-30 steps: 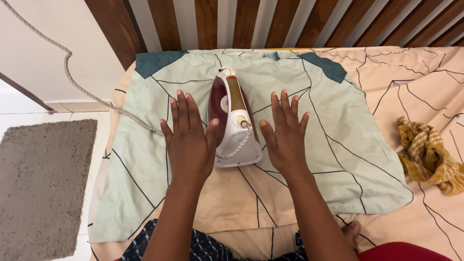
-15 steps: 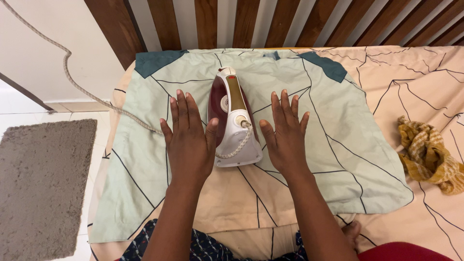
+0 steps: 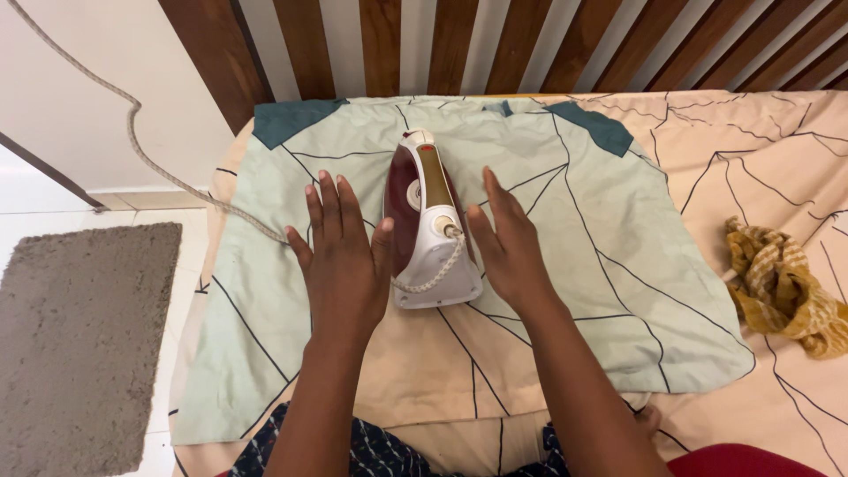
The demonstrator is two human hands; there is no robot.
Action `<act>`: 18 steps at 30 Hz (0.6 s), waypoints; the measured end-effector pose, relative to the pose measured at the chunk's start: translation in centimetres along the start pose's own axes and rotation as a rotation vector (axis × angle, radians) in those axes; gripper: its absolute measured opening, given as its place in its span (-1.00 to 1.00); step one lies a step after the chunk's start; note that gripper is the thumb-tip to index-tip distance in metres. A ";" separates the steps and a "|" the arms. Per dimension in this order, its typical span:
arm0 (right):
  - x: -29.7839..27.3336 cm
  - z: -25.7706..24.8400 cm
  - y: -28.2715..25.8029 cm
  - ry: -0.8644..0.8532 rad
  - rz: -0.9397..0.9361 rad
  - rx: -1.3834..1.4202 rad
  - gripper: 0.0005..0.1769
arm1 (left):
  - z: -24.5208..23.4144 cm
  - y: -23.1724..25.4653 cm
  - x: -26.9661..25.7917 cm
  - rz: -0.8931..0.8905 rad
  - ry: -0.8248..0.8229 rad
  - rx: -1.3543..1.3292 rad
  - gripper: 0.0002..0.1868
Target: The person irons a light-colored shirt laid flat on a bed. They use a red and white iron, moving it back and forth across the fabric while holding the shirt in place with their left hand.
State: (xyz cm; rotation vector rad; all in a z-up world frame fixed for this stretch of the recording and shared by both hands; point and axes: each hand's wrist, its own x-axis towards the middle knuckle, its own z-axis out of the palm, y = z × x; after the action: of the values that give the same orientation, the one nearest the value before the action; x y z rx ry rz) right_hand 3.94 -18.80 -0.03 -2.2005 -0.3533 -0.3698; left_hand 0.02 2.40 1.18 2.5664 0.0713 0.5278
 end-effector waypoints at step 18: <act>10.0 3.2 -0.4 -0.429 0.390 -0.245 -0.30 | 2.2 -8.0 -4.5 -0.334 -0.469 0.226 -0.20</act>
State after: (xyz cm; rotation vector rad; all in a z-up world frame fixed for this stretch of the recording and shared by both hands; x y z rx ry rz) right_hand 13.46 -14.77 2.14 -2.5165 -0.1001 0.2926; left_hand -2.86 7.63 -6.11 2.7457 0.4044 -0.2207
